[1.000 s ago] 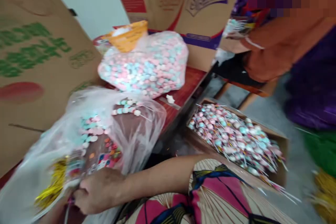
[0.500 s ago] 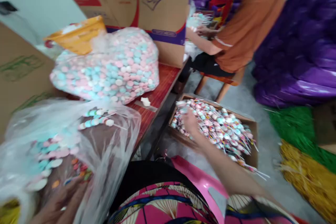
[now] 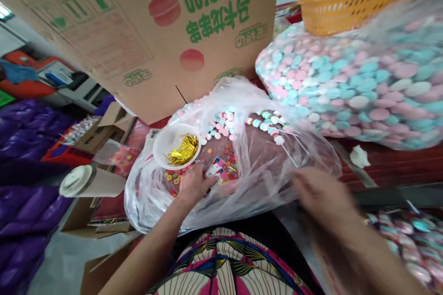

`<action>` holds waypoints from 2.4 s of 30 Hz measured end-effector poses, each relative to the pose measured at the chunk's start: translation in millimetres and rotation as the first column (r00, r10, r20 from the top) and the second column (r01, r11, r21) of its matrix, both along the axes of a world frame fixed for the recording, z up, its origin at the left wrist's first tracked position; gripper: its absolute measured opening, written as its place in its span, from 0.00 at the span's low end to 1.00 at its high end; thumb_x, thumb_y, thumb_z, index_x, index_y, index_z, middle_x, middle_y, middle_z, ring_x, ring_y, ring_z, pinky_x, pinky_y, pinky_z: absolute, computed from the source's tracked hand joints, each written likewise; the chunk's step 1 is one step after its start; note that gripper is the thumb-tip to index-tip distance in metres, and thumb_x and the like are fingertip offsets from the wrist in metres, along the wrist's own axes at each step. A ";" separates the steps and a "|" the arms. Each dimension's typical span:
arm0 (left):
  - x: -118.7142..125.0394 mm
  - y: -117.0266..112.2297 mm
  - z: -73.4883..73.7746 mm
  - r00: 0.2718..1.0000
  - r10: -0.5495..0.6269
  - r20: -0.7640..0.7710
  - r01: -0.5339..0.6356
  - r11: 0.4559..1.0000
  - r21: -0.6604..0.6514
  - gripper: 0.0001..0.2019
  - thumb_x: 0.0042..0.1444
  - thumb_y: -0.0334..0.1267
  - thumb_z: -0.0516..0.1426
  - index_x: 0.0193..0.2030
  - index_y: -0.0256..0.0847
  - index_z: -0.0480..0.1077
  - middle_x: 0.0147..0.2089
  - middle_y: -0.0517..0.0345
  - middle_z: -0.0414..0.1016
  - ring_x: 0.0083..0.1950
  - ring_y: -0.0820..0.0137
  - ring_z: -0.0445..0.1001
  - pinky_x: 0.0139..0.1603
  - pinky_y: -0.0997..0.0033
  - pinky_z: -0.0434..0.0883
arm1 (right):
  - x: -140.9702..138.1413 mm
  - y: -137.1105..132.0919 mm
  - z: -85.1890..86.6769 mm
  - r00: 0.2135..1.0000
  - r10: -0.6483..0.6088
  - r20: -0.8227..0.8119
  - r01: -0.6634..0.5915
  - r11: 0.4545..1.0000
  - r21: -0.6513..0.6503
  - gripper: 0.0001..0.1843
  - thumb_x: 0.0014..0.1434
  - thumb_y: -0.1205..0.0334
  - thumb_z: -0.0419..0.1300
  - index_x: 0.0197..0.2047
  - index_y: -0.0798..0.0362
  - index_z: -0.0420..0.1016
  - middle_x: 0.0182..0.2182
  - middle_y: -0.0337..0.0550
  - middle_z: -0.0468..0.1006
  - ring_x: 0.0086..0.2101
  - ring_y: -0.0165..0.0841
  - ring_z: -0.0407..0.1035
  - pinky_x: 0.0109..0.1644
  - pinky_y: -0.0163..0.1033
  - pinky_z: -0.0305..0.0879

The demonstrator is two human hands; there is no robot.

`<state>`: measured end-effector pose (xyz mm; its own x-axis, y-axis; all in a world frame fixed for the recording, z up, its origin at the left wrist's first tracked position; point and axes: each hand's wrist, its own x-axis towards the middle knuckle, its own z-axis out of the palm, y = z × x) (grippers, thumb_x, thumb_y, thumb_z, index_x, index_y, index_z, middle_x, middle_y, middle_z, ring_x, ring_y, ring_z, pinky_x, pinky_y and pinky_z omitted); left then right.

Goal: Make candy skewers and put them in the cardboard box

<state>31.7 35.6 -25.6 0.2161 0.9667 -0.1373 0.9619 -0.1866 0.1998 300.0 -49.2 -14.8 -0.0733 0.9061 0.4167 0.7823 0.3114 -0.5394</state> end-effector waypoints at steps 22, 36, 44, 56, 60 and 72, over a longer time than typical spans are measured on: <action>-5.6 3.6 17.5 0.669 -0.348 0.657 0.248 0.938 0.243 0.12 0.63 0.38 0.51 0.38 0.38 0.74 0.30 0.57 0.76 0.31 0.72 0.72 0.34 0.75 0.68 | -96.1 67.0 -2.6 0.924 0.284 -0.256 -0.291 0.957 0.013 0.11 0.61 0.65 0.52 0.45 0.53 0.72 0.40 0.48 0.76 0.41 0.36 0.68 0.46 0.42 0.64; 0.0 4.6 19.9 0.717 -0.274 0.642 0.219 0.962 0.166 0.15 0.62 0.39 0.50 0.26 0.38 0.69 0.22 0.60 0.70 0.25 0.74 0.66 0.27 0.77 0.62 | -82.0 82.6 4.6 0.885 0.150 -0.440 -0.302 0.905 -0.299 0.22 0.63 0.53 0.48 0.20 0.51 0.50 0.18 0.32 0.53 0.22 0.25 0.50 0.26 0.33 0.48; -6.8 3.7 19.2 0.621 -0.117 0.775 0.198 0.980 -0.010 0.07 0.57 0.40 0.57 0.37 0.38 0.69 0.27 0.62 0.71 0.28 0.74 0.67 0.29 0.77 0.66 | -91.5 81.4 8.5 0.854 0.158 -0.496 -0.333 0.898 -0.287 0.15 0.59 0.59 0.54 0.23 0.52 0.57 0.21 0.34 0.60 0.25 0.27 0.56 0.29 0.32 0.53; -22.7 5.4 15.2 0.740 -0.382 0.553 0.167 0.901 0.400 0.13 0.64 0.38 0.49 0.38 0.39 0.74 0.30 0.55 0.78 0.31 0.72 0.75 0.34 0.76 0.71 | -9.7 123.0 -6.1 0.929 -0.253 0.269 0.297 0.945 -0.139 0.18 0.64 0.59 0.47 0.25 0.53 0.68 0.26 0.47 0.72 0.28 0.35 0.64 0.31 0.39 0.57; -36.6 8.3 19.2 0.723 -0.480 0.497 0.191 0.830 0.524 0.11 0.64 0.38 0.51 0.43 0.41 0.74 0.36 0.53 0.80 0.38 0.69 0.78 0.40 0.71 0.73 | 46.0 139.7 -28.2 0.831 -0.233 0.505 0.353 0.923 -0.156 0.08 0.56 0.69 0.54 0.28 0.58 0.74 0.31 0.56 0.76 0.35 0.43 0.69 0.38 0.44 0.59; -36.9 7.3 35.6 0.692 -0.570 0.444 0.298 0.785 0.543 0.13 0.65 0.40 0.49 0.42 0.41 0.73 0.38 0.53 0.81 0.38 0.71 0.78 0.39 0.71 0.69 | 43.7 46.0 22.4 0.983 0.007 0.186 -0.060 0.957 0.283 0.10 0.61 0.67 0.55 0.45 0.49 0.72 0.35 0.44 0.77 0.36 0.33 0.73 0.39 0.37 0.69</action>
